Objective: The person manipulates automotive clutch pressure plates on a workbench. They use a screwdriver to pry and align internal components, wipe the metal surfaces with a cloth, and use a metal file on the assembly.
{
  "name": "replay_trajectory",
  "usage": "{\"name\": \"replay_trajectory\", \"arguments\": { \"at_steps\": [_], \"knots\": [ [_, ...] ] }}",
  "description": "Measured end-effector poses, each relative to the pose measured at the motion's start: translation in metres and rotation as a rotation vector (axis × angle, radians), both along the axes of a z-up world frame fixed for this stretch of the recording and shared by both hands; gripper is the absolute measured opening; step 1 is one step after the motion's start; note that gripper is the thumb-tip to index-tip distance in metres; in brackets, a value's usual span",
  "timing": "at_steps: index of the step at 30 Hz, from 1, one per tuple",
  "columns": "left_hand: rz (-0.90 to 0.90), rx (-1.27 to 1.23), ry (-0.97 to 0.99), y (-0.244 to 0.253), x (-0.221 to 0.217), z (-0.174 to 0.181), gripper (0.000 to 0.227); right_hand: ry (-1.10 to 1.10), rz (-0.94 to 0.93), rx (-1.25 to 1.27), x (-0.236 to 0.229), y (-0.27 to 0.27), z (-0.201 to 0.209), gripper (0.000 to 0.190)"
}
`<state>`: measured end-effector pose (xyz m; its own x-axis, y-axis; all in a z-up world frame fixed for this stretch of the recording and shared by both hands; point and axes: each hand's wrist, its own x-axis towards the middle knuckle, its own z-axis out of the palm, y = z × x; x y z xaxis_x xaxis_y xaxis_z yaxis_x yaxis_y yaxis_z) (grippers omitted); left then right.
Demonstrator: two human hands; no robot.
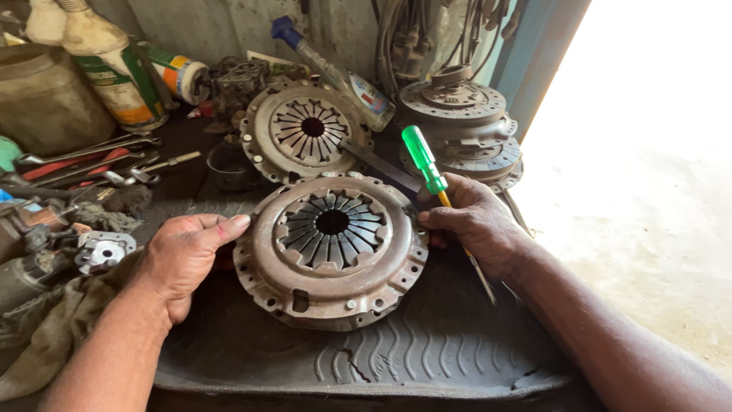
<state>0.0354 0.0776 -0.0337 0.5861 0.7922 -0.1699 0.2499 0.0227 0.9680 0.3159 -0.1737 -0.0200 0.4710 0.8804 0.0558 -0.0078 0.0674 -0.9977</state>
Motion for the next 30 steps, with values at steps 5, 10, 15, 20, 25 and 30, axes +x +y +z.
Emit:
{"name": "replay_trajectory", "arguments": {
  "at_steps": [5,10,15,20,25,30],
  "knots": [
    [-0.004,0.039,-0.052,0.002,0.000,-0.007,0.028,0.002,-0.021,-0.004,-0.002,-0.001,0.003,0.023],
    [0.003,0.002,-0.038,0.002,0.000,-0.005,0.029,-0.002,-0.001,-0.001,-0.002,-0.002,0.004,0.021],
    [0.045,-0.012,-0.023,0.001,0.001,-0.005,0.026,-0.011,-0.010,0.022,-0.002,-0.002,0.002,0.020],
    [-0.018,0.041,-0.084,0.005,-0.001,-0.011,0.023,-0.036,-0.037,0.048,0.001,0.002,-0.002,0.022],
    [-0.046,0.066,-0.106,0.012,-0.002,-0.020,0.024,-0.059,-0.067,0.062,0.002,0.004,-0.004,0.020],
    [-0.015,0.224,-0.006,0.006,0.000,-0.014,0.044,-0.110,-0.156,0.005,-0.006,0.001,0.006,0.018]
  ]
}}
